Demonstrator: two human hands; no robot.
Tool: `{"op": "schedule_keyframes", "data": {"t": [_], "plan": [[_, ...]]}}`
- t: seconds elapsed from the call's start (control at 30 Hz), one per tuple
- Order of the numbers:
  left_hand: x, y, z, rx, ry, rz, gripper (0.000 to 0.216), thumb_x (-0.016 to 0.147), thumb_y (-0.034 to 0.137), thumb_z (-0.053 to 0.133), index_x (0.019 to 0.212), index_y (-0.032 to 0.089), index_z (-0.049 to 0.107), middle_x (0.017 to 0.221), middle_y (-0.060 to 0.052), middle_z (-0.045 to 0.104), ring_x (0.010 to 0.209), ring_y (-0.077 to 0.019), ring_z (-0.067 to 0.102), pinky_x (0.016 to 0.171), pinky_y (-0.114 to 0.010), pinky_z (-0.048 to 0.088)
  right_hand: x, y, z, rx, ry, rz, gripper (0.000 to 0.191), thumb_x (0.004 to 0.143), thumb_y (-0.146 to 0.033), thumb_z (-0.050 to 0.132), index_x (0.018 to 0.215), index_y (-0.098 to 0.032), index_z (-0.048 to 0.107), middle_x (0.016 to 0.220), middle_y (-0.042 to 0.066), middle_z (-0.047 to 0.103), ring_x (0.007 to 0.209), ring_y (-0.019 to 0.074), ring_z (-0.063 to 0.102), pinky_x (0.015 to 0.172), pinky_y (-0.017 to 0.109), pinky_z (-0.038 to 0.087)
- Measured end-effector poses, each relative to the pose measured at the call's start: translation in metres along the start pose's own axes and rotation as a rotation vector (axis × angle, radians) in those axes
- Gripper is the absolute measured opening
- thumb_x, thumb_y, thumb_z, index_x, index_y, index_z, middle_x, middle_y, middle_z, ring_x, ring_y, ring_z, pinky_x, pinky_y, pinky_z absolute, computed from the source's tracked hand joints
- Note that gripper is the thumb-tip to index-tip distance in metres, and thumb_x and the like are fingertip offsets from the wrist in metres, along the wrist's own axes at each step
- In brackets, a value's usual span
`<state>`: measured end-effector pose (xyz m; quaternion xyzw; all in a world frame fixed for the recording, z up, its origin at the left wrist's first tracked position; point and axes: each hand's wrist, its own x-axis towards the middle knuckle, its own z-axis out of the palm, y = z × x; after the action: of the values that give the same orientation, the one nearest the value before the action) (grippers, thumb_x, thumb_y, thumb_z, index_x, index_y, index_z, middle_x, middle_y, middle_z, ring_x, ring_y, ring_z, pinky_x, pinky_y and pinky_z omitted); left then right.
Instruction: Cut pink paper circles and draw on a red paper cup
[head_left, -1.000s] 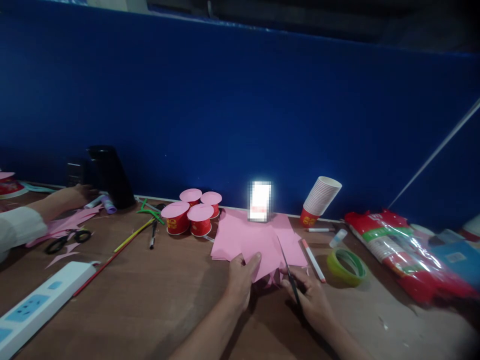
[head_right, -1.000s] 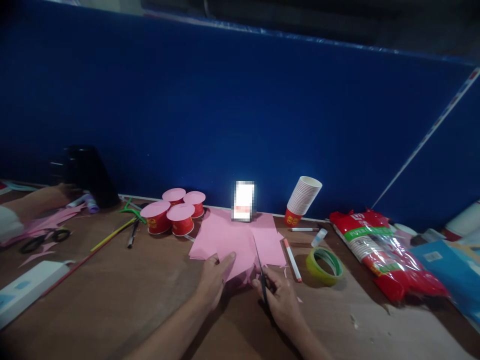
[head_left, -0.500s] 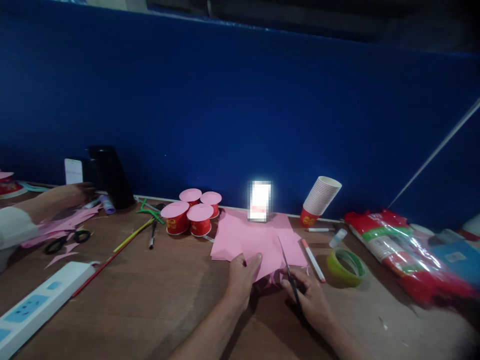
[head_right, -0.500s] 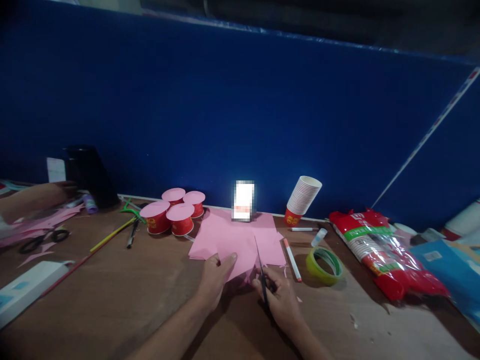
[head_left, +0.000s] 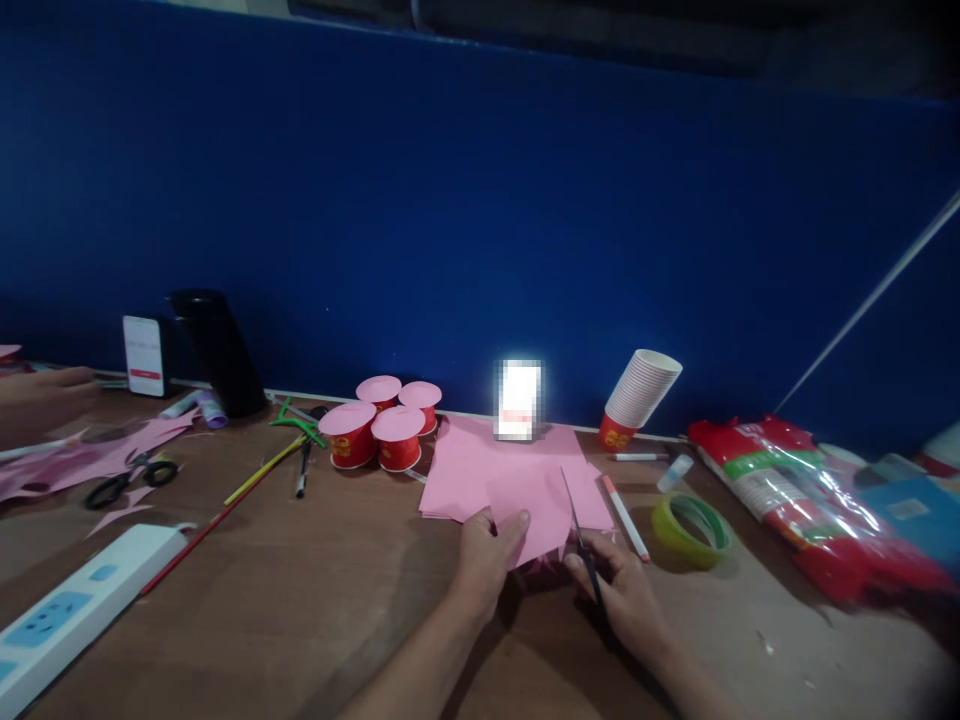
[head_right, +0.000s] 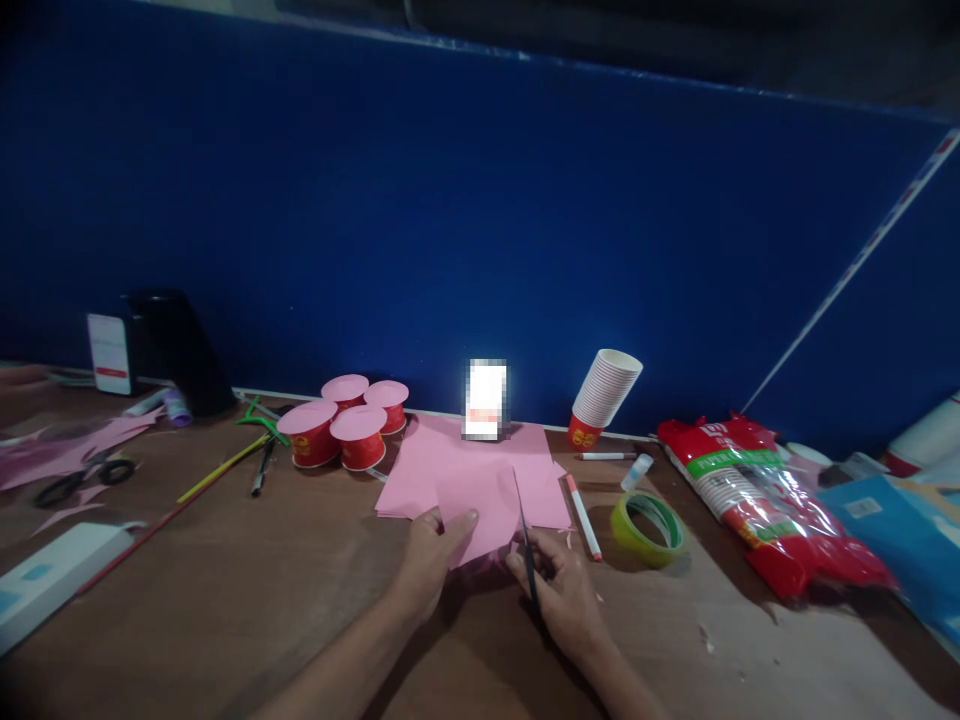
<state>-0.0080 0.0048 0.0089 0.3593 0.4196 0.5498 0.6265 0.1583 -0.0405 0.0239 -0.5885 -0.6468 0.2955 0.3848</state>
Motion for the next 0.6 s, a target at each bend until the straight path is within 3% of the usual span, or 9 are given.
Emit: {"op": "schedule_keyframes", "data": {"t": [0.43, 0.6], "plan": [[0.001, -0.0004, -0.0011, -0.03, -0.014, 0.005, 0.043, 0.063, 0.041, 0.075, 0.088, 0.007, 0.069, 0.085, -0.014, 0.071, 0.075, -0.0224, 0.064, 0.068, -0.033, 0.05, 0.0003, -0.0041, -0.0026, -0.03, 0.02, -0.038, 0.034, 0.082, -0.045, 0.056, 0.097, -0.016, 0.067, 0.069, 0.001, 0.062, 0.064, 0.0181, 0.056, 0.059, 0.026, 0.046], [0.001, -0.0002, -0.0012, -0.034, -0.021, 0.005, 0.044, 0.063, 0.042, 0.075, 0.09, 0.007, 0.069, 0.086, -0.014, 0.071, 0.076, -0.0229, 0.064, 0.069, -0.033, 0.05, 0.0005, -0.0052, -0.0027, -0.015, 0.023, -0.026, 0.035, 0.081, -0.045, 0.057, 0.097, -0.016, 0.068, 0.076, 0.003, 0.066, 0.07, 0.0205, 0.061, 0.062, 0.027, 0.049]]}}
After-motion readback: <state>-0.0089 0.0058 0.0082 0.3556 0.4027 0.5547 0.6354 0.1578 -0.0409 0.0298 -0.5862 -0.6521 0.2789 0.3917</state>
